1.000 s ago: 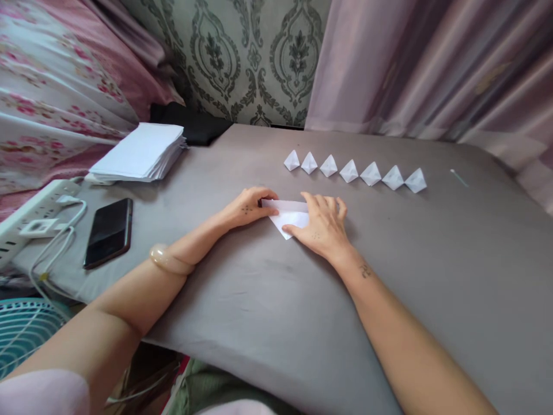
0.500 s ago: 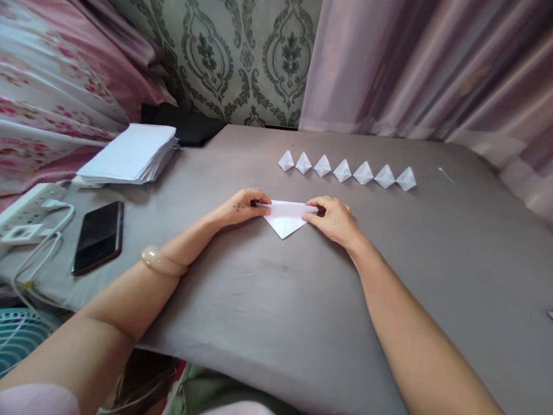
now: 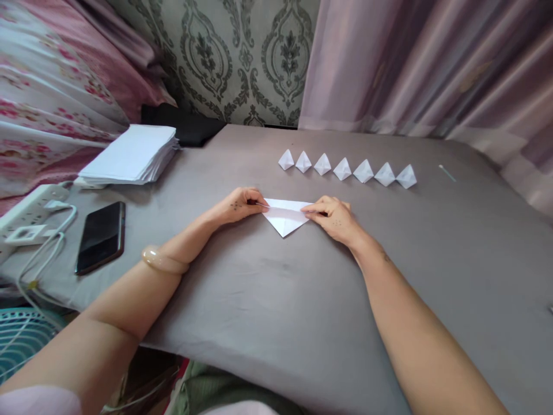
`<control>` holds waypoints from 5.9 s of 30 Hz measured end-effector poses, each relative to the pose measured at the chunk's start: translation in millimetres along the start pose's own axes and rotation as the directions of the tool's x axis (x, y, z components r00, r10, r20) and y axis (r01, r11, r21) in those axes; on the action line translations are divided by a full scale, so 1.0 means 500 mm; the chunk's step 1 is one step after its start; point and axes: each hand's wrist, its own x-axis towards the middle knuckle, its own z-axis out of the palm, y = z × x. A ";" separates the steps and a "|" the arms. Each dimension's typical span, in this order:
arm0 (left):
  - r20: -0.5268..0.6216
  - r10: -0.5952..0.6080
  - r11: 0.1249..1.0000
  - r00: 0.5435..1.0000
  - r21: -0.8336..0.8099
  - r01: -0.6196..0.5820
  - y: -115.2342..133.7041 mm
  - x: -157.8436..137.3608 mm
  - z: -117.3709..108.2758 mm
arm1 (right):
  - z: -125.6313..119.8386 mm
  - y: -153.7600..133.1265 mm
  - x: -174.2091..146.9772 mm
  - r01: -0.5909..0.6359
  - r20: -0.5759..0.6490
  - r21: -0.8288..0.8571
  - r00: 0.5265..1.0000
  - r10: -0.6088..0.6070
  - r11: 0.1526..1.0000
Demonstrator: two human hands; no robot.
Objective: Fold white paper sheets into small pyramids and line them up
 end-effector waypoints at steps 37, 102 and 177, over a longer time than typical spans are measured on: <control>0.217 0.104 0.736 0.971 0.640 -0.222 0.086 -0.070 -0.029 | -0.041 -0.071 -0.042 0.150 0.209 -0.524 0.977 -0.044 0.839; 0.086 -0.114 0.734 0.990 -0.664 0.142 0.052 -0.026 0.003 | -0.020 -0.035 -0.054 -0.211 -0.085 0.550 0.948 0.305 0.808; -0.110 -0.243 0.968 0.964 0.042 0.249 0.049 -0.028 0.015 | -0.033 -0.010 -0.037 -0.288 -0.045 0.142 0.954 0.297 0.947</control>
